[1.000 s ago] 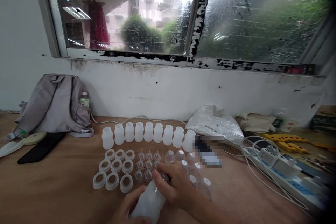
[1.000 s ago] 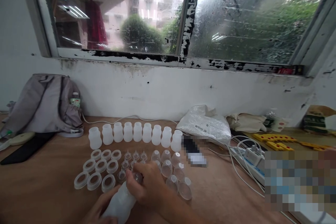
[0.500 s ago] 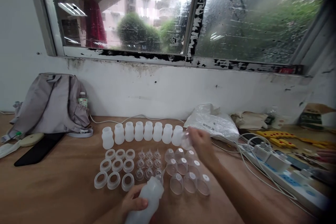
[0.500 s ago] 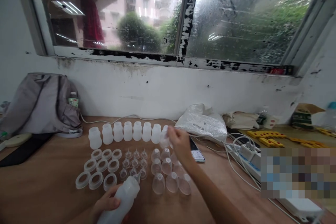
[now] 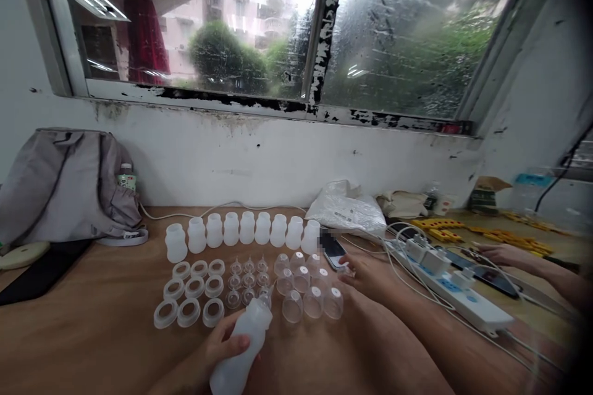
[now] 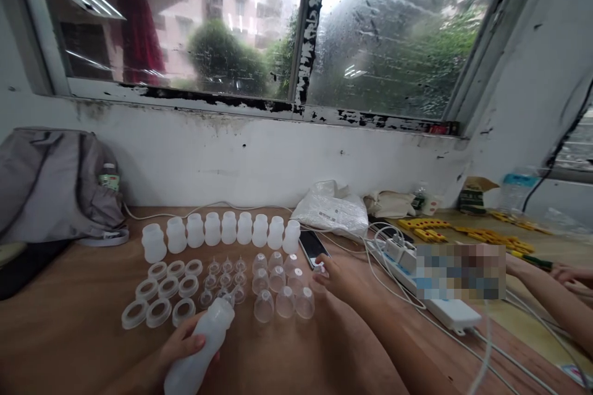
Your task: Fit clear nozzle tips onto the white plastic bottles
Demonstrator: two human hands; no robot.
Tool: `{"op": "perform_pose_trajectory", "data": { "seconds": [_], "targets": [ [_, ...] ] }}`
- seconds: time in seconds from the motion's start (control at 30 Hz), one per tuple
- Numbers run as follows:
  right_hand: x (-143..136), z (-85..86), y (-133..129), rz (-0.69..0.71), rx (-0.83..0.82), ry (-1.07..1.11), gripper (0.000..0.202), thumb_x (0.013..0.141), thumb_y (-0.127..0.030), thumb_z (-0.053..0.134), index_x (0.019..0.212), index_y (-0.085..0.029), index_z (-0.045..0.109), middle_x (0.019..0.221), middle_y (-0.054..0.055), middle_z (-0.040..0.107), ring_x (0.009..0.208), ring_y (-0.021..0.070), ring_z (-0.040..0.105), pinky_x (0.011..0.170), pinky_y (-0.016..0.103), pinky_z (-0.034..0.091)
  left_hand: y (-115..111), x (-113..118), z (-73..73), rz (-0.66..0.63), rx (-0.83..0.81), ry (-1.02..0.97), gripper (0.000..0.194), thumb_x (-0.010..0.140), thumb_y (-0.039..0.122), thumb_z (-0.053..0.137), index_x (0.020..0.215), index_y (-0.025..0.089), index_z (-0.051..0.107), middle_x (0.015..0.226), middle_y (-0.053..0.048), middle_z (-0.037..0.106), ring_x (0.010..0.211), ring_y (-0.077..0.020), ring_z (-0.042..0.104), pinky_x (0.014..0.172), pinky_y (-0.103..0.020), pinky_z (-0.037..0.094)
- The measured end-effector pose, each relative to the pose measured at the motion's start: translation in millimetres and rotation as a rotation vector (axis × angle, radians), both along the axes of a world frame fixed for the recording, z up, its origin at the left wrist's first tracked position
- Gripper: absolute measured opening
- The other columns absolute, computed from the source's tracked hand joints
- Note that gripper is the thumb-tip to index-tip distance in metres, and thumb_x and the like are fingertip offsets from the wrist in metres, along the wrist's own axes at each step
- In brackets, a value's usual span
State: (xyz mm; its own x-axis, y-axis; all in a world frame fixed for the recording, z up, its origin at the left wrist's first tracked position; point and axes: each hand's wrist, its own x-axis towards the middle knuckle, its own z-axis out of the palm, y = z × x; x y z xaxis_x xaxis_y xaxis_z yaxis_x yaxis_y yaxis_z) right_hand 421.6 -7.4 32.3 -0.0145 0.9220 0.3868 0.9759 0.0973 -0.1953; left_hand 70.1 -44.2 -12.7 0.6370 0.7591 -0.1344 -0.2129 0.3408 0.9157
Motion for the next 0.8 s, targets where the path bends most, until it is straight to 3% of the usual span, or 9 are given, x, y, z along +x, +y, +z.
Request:
{"op": "perform_pose_trajectory", "data": {
  "seconds": [0.13, 0.27, 0.37, 0.47, 0.6, 0.8],
  "targets": [
    [-10.3, -1.0, -6.1, 0.093, -0.08, 0.054, 0.015, 0.074, -0.024, 0.05, 0.087, -0.021, 0.058, 0.075, 0.007, 0.062, 0.063, 0.0181, 0.059, 0.055, 0.027, 0.04, 0.7, -0.1, 2.6, -0.037, 0.053, 0.0, 0.057, 0.066, 0.046, 0.063, 0.112, 0.015, 0.049, 0.077, -0.006, 0.059, 0.069, -0.0155, 0.053, 0.058, -0.025, 0.04],
    [-29.6, 26.6, -0.5, -0.007, -0.003, 0.056, 0.017, 0.074, -0.028, 0.054, 0.086, -0.017, 0.057, 0.088, 0.009, 0.061, 0.077, 0.0221, 0.059, 0.068, 0.032, 0.043, -1.9, 0.2, 8.3, -0.028, 0.054, -0.056, 0.057, 0.067, 0.042, 0.065, 0.115, 0.017, 0.047, 0.081, -0.005, 0.057, 0.07, -0.0149, 0.053, 0.064, -0.027, 0.041],
    [-73.1, 51.1, -1.4, 0.104, 0.139, 0.142, 0.022, 0.082, -0.033, 0.043, 0.091, -0.017, 0.056, 0.094, 0.009, 0.06, 0.087, 0.0205, 0.056, 0.075, 0.032, 0.041, -4.2, 1.8, 7.5, 0.047, 0.032, -0.053, 0.062, 0.068, 0.045, 0.063, 0.121, 0.019, 0.041, 0.083, -0.005, 0.056, 0.069, -0.0153, 0.054, 0.064, -0.028, 0.041],
    [-135.8, 63.1, -10.9, 0.307, 0.035, 0.234, 0.03, 0.087, -0.04, 0.034, 0.093, -0.019, 0.056, 0.085, 0.004, 0.062, 0.071, 0.0147, 0.057, 0.062, 0.025, 0.041, -3.2, 5.4, 0.9, 0.154, 0.021, 0.002, 0.064, 0.072, 0.05, 0.056, 0.124, 0.02, 0.036, 0.081, -0.004, 0.056, 0.066, -0.0151, 0.055, 0.061, -0.027, 0.041],
    [-197.3, 57.9, -13.8, 0.34, -0.093, 0.142, 0.049, 0.079, -0.06, 0.035, 0.082, -0.017, 0.058, 0.065, 0.003, 0.06, 0.06, 0.0152, 0.054, 0.055, 0.024, 0.034, 6.5, 7.8, -8.8, 0.31, 0.129, 0.07, 0.075, 0.062, 0.056, 0.063, 0.122, 0.021, 0.036, 0.079, -0.003, 0.056, 0.057, -0.0147, 0.053, 0.054, -0.027, 0.04],
    [-214.8, 33.4, 14.8, 0.412, -0.256, 0.252, 0.053, 0.073, -0.065, 0.041, 0.059, -0.015, 0.053, 0.052, -0.001, 0.05, 0.048, 0.0093, 0.043, 0.045, 0.021, 0.024, 17.6, 3.9, -4.0, 0.448, 0.313, 0.178, 0.055, 0.057, 0.042, 0.071, 0.101, 0.017, 0.051, 0.079, -0.004, 0.058, 0.073, -0.02, 0.053, 0.06, -0.027, 0.039]
  ]
}}
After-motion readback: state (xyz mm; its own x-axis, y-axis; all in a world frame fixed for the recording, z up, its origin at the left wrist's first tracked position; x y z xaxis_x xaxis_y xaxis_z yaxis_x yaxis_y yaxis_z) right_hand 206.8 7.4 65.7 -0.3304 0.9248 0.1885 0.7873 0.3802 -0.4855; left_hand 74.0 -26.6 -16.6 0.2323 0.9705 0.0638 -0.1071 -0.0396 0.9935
